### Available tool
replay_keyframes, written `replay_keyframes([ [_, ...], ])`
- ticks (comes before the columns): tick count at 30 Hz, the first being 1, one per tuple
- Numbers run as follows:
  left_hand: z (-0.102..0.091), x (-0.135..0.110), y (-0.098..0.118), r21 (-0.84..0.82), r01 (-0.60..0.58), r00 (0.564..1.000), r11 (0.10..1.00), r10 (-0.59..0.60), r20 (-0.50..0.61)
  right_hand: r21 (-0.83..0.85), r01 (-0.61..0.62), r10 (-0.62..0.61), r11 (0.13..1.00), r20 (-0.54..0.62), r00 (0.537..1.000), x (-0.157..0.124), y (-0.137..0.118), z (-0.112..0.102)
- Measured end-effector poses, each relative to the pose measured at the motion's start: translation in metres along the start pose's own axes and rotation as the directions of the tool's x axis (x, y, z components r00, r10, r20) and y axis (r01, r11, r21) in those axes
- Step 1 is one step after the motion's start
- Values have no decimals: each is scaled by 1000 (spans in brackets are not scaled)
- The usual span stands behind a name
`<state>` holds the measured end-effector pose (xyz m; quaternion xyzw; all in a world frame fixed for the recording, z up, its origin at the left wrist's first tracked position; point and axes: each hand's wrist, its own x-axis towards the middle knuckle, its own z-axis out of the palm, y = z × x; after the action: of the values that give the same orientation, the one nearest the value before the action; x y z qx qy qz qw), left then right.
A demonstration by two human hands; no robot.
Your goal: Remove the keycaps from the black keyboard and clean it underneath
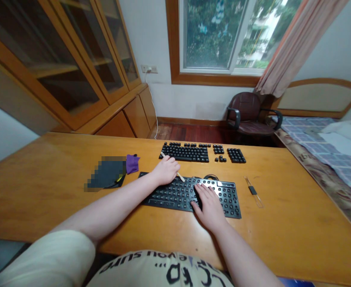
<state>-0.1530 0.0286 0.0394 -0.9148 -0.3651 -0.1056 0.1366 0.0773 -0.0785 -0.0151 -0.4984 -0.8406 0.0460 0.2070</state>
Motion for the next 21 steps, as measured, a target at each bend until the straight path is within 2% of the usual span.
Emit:
replay_keyframes([
  [4,-10,-7,-16,31,217,975,976,-214,-65,2,-3,3,1000,2,1000,0,1,1],
  [6,-20,-14,-16,-17,292,953,956,-292,-81,3,-7,7,1000,4,1000,0,2,2],
  [8,-30,-23,-8,-182,350,929,919,-366,-60,9,-15,15,1000,8,1000,0,3,2],
  [11,-42,-40,15,-508,316,928,801,-373,-10,25,-32,32,999,-15,999,-2,1,-1],
  [13,-45,-50,35,-706,278,924,652,-381,12,49,-26,30,998,-70,997,-2,-5,-7],
  [14,-45,-54,45,-799,269,912,538,-409,32,78,-5,11,997,-80,997,-1,-10,-11],
  [16,-41,-59,66,-949,208,889,236,-451,82,194,46,-41,980,-31,999,2,-24,-20],
  [18,-33,-60,85,-993,116,860,-35,-497,118,372,29,-67,928,91,994,8,-41,-27],
  [20,-24,-60,99,-982,58,828,-181,-541,148,518,-63,-39,853,185,982,15,-56,-30],
  [21,-20,-60,103,-978,44,811,-203,-564,154,564,-109,-17,818,214,977,17,-63,-29],
])
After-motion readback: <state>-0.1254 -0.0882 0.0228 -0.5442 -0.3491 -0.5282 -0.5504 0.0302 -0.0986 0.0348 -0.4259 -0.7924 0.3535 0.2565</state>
